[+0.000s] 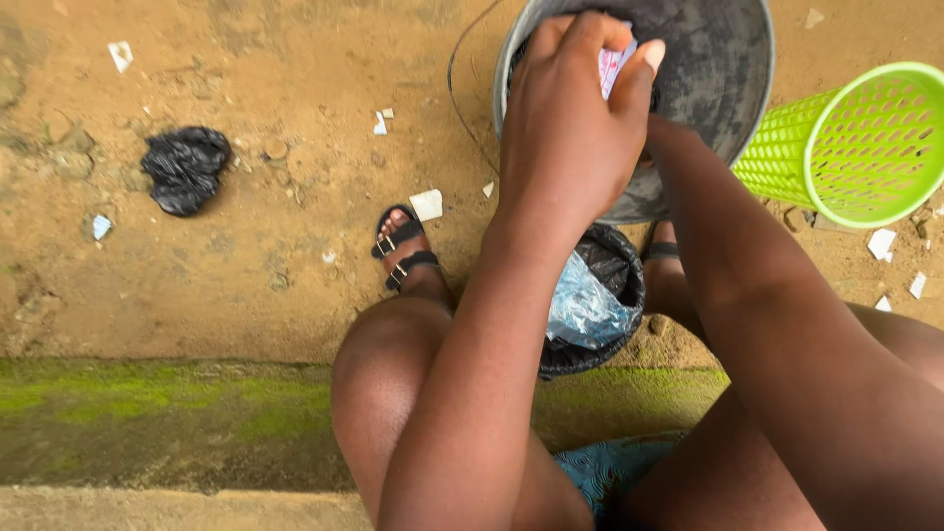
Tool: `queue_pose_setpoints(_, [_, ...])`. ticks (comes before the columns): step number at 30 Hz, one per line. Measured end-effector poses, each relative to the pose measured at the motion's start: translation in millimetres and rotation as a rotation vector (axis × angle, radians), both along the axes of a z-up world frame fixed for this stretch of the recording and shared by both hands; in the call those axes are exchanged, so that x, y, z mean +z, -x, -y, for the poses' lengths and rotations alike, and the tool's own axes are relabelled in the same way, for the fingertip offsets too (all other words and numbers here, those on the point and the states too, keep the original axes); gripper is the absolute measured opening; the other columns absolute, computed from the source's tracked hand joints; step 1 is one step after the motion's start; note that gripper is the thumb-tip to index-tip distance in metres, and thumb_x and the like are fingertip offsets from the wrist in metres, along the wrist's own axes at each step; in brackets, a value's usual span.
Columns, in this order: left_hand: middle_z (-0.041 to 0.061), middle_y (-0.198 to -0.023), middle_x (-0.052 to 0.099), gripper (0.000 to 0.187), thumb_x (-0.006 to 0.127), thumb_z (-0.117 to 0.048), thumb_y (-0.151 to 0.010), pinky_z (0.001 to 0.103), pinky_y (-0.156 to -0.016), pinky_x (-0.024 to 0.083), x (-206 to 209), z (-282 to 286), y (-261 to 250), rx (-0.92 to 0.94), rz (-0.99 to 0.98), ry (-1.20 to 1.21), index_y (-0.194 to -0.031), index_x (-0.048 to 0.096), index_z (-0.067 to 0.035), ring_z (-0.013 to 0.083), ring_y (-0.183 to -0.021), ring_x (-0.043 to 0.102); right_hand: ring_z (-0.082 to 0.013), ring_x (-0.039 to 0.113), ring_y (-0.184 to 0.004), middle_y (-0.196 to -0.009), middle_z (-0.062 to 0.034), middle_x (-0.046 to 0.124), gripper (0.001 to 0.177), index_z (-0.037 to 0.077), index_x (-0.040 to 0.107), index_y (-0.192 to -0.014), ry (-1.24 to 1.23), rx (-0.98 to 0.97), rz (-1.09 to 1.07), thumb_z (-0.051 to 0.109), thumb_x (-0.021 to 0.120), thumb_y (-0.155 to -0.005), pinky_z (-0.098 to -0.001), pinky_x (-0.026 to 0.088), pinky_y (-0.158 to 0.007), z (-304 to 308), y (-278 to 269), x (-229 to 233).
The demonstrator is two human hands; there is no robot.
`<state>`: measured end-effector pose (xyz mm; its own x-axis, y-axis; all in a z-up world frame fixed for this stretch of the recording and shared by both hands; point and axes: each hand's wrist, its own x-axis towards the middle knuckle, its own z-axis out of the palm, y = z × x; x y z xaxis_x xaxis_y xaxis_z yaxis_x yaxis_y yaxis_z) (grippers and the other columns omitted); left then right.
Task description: Sorting and clearing various plastic and paper waste items into buckets.
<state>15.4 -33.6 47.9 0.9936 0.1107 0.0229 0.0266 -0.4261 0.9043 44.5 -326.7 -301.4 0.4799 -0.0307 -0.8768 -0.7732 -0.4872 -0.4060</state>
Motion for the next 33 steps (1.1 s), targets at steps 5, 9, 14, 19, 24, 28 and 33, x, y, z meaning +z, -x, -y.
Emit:
queue_pose_setpoints(5, [0.011,-0.114,0.067,0.025,0.070,-0.032,-0.097,0.042,-0.090,0.056,8,-4,0,-0.017,-0.006,0.038,-0.107,0.068,-0.009,0.0320,-0.104,0.070,-0.0310,0.067,-0.096,-0.111,-0.0222,0.072,0.033,0.003,0.072,-0.115,0.230,0.483,0.377,0.031,0.070,-0.099,-0.0437,0.052,-0.080,-9,-28,52])
queue_pose_setpoints(9, [0.012,-0.114,0.067,0.026,0.070,-0.032,-0.097,0.042,-0.088,0.056,9,-1,1,-0.040,-0.006,0.039,-0.109,0.068,-0.009,0.0328,-0.104,0.070,-0.0146,0.064,-0.080,-0.100,-0.0117,0.063,0.038,0.003,0.056,-0.120,-0.094,0.122,0.603,0.001,0.077,-0.088,-0.0281,0.054,-0.065,-39,-13,203])
queue_pose_setpoints(14, [0.014,-0.117,0.067,0.031,0.072,-0.031,-0.094,0.041,-0.089,0.056,-3,14,2,-0.134,-0.031,0.089,-0.115,0.067,-0.008,0.0317,-0.105,0.069,-0.0119,0.066,-0.094,-0.110,-0.0067,0.067,0.039,0.001,0.060,-0.130,-0.232,0.043,0.711,0.000,0.075,-0.095,-0.0255,0.055,-0.080,-67,43,366])
queue_pose_setpoints(19, [0.013,-0.107,0.075,0.025,0.069,-0.024,-0.093,0.036,-0.082,0.058,-3,32,11,-0.303,-0.123,0.318,-0.111,0.069,-0.006,0.0248,-0.095,0.074,-0.0123,0.066,-0.097,-0.112,-0.0061,0.070,0.034,-0.001,0.061,-0.129,-0.315,-0.137,0.709,0.001,0.073,-0.097,-0.0259,0.055,-0.084,-67,73,379])
queue_pose_setpoints(24, [0.010,-0.094,0.076,0.017,0.060,-0.016,-0.101,0.033,-0.078,0.057,-3,25,14,-0.201,-0.125,0.323,-0.110,0.068,-0.005,0.0204,-0.083,0.074,-0.0056,0.064,-0.106,-0.114,0.0013,0.068,0.033,0.006,0.058,-0.129,-0.500,-0.095,0.711,0.010,0.065,-0.097,-0.0227,0.052,-0.097,-103,40,398])
queue_pose_setpoints(28, [0.010,-0.094,0.075,0.016,0.060,-0.015,-0.102,0.033,-0.077,0.056,-12,15,10,-0.156,-0.116,0.248,-0.110,0.068,-0.005,0.0180,-0.082,0.073,-0.0059,0.064,-0.099,-0.108,0.0004,0.070,0.022,0.004,0.064,-0.120,-0.517,-0.065,0.641,0.011,0.066,-0.099,-0.0234,0.051,-0.093,-78,27,355])
queue_pose_setpoints(33, [0.003,-0.095,0.071,0.016,0.070,-0.014,-0.096,0.027,-0.072,0.056,-12,14,7,-0.243,-0.134,0.478,-0.108,0.067,-0.005,0.0083,-0.081,0.064,-0.0080,0.065,-0.096,-0.103,-0.0016,0.070,0.013,0.003,0.065,-0.107,-0.509,0.009,0.656,0.007,0.074,-0.099,-0.0248,0.054,-0.090,-77,25,355])
